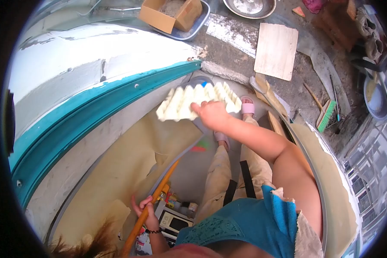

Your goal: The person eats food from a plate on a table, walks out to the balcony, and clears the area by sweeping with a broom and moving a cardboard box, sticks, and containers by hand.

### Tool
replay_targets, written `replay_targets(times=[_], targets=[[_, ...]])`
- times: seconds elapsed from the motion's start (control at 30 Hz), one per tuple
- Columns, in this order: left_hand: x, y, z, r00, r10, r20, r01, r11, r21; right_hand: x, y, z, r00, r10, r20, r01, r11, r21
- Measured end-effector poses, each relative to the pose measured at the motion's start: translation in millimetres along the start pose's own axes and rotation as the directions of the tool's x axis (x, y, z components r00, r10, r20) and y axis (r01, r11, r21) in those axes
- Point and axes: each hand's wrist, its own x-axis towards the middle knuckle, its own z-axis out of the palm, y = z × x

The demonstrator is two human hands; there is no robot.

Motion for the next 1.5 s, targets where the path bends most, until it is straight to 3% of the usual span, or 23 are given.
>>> replay_targets(times=[0.1, 0.13, 0.2, 0.4, 0.47, 0.5, 0.53, 0.57, 0.63, 0.73, 0.83, 0.87, 0.93, 1.03, 1.07, 1.17, 1.2, 1.3, 1.4, 1.47, 1.5], targets=[[-2, -33, -36, 0.999, -0.036, -0.039, 0.043, 0.979, 0.197, -9, -40, -43, 0.996, -0.011, 0.085, -0.004, 0.983, 0.181], [-6, -28, -38, 0.983, -0.147, -0.111, 0.166, 0.967, 0.191, -9, -48, -47, 0.995, -0.008, 0.097, -0.017, 0.969, 0.247], [-6, -32, -50, 0.987, -0.127, -0.099, 0.148, 0.955, 0.258, -1, -57, -45, 0.989, -0.003, 0.145, -0.049, 0.935, 0.351], [-15, -49, -68, 0.983, -0.148, -0.109, 0.177, 0.926, 0.333, 48, -69, 62, 0.97, 0.031, 0.241, -0.134, 0.895, 0.425], [-12, -52, -66, 0.99, -0.132, -0.045, 0.139, 0.919, 0.369, 53, -74, 73, 0.989, -0.017, 0.15, -0.038, 0.933, 0.358], [-12, -51, -62, 0.997, -0.072, 0.008, 0.064, 0.932, 0.356, 54, -76, 75, 0.993, -0.044, 0.107, 0.008, 0.949, 0.316], [-11, -49, -57, 0.998, -0.009, 0.062, -0.013, 0.94, 0.341, 60, -74, 72, 0.939, -0.011, 0.344, -0.116, 0.931, 0.345], [-7, -46, -47, 0.991, 0.065, 0.114, -0.099, 0.944, 0.316, 62, -70, 72, 0.913, 0.029, 0.408, -0.177, 0.927, 0.331], [-3, -28, -20, 0.993, 0.022, 0.119, -0.046, 0.978, 0.205, 71, -58, 87, 0.848, 0.106, 0.519, -0.296, 0.907, 0.298], [1, -29, -7, 0.975, -0.005, 0.223, -0.033, 0.986, 0.166, 65, -50, 134, 0.926, 0.186, 0.328, -0.296, 0.899, 0.324], [5, -11, 18, 0.968, 0.032, 0.25, -0.056, 0.994, 0.09, 52, -42, 151, 0.939, 0.226, 0.258, -0.295, 0.917, 0.268], [6, -4, 28, 0.967, 0.016, 0.256, -0.009, 1.0, -0.029, 55, -36, 151, 0.895, 0.247, 0.373, -0.351, 0.904, 0.243], [9, 8, 42, 0.962, 0.001, 0.273, 0.004, 1.0, -0.019, 64, -25, 134, 0.759, 0.276, 0.59, -0.452, 0.875, 0.173], [10, 14, 54, 0.955, 0.004, 0.296, -0.008, 1.0, 0.012, 79, -19, 146, 0.778, 0.226, 0.587, -0.492, 0.8, 0.344], [13, 14, 56, 0.951, 0.011, 0.308, -0.023, 0.999, 0.038, 86, -15, 144, 0.75, 0.124, 0.65, -0.373, 0.891, 0.26], [18, 18, 65, 0.939, -0.073, 0.336, 0.052, 0.996, 0.07, 91, -6, 171, 0.901, 0.044, 0.433, -0.234, 0.887, 0.397], [17, 21, 65, 0.931, -0.126, 0.343, 0.103, 0.991, 0.084, 85, -11, 135, 0.879, -0.003, 0.478, -0.188, 0.917, 0.353], [22, 26, 72, 0.929, -0.062, 0.364, 0.034, 0.996, 0.082, 87, -18, 88, 0.737, -0.067, 0.673, -0.145, 0.956, 0.254], [29, 35, 81, 0.933, -0.023, 0.358, 0.004, 0.999, 0.054, 69, -32, 42, 0.652, -0.392, 0.648, 0.121, 0.899, 0.422], [29, 45, 90, 0.928, -0.059, 0.368, 0.05, 0.998, 0.033, 41, -46, 32, 0.627, -0.629, 0.46, 0.235, 0.716, 0.657], [29, 49, 95, 0.926, -0.073, 0.369, 0.071, 0.997, 0.019, 28, -57, 10, 0.556, -0.679, 0.48, 0.191, 0.666, 0.721]])
